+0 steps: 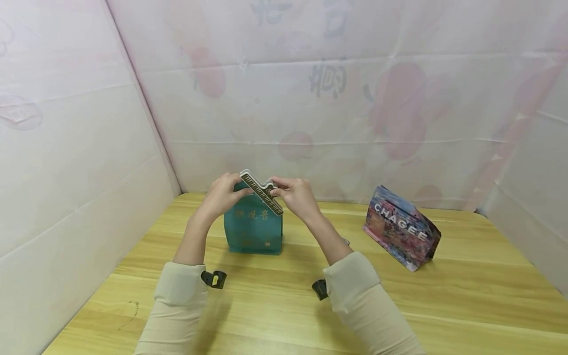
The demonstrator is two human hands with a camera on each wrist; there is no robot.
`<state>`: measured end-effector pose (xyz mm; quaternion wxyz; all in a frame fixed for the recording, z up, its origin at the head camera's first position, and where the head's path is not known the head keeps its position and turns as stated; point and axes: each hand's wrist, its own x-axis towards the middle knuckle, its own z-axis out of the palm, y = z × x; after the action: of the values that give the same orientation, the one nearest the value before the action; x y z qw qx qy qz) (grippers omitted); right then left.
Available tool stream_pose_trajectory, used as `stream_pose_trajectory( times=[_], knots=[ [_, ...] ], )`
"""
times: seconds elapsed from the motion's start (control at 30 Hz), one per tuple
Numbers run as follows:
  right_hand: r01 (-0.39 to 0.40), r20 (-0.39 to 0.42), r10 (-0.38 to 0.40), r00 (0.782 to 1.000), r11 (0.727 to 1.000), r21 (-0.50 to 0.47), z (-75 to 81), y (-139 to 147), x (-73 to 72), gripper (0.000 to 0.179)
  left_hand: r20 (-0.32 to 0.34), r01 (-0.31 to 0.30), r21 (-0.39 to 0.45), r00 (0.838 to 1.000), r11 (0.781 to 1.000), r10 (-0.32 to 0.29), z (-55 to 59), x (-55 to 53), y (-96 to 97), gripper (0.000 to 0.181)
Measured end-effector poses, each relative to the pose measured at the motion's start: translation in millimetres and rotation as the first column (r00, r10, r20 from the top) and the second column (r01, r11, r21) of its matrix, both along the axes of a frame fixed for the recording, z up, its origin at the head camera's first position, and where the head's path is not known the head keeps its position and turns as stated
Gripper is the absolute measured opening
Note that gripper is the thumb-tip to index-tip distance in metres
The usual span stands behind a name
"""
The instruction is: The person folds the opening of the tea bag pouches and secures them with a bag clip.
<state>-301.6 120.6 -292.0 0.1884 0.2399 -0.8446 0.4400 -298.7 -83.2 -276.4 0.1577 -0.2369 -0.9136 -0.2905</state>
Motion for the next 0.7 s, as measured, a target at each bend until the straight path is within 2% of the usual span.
stream_pose_trajectory(
  times=[0.07, 0.17, 0.23, 0.3, 0.4, 0.5, 0.6, 0.7],
  knots=[
    [0.006, 0.004, -0.006, 1.000, 1.000, 0.005, 0.8, 0, 0.9, 0.033, -0.008, 0.011, 0.027, 1.000, 1.000, -0.011, -1.4, 0.1, -1.0, 0.018],
    [0.015, 0.005, -0.015, 1.000, 1.000, 0.011, 0.9, 0, 1.2, 0.033, -0.029, 0.028, 0.122, 0.999, 0.992, -0.025, -5.5, 1.0, -2.6, 0.025],
    [0.017, 0.005, -0.017, 1.000, 1.000, 0.014, 0.6, 1, 0.9, 0.033, -0.046, 0.035, 0.215, 0.999, 0.976, -0.025, -9.8, 1.9, -3.5, 0.032],
    [0.018, 0.007, -0.018, 1.000, 1.000, 0.015, 0.0, 1, 0.3, 0.033, -0.050, 0.031, 0.313, 0.999, 0.949, -0.016, -15.0, 3.0, -4.5, 0.039],
    [0.019, 0.011, -0.019, 1.000, 1.000, 0.017, -0.8, 0, -0.7, 0.033, 0.008, -0.010, 0.437, 1.000, 0.899, 0.007, -23.9, 4.4, -6.5, 0.048],
    [0.026, 0.009, -0.026, 1.000, 0.999, 0.023, -0.8, 0, -0.7, 0.032, 0.106, -0.063, 0.503, 0.994, 0.862, 0.011, -32.0, 5.0, -8.6, 0.054],
    [0.033, 0.007, -0.033, 0.999, 0.999, 0.028, 0.0, 0, 0.1, 0.033, 0.159, -0.087, 0.523, 0.987, 0.848, 0.003, -37.0, 5.1, -8.9, 0.056],
    [0.037, 0.012, -0.037, 0.999, 0.999, 0.024, 0.3, -1, 1.1, 0.033, 0.155, -0.086, 0.536, 0.988, 0.840, 0.002, -39.0, 4.6, -8.4, 0.055]
  ],
)
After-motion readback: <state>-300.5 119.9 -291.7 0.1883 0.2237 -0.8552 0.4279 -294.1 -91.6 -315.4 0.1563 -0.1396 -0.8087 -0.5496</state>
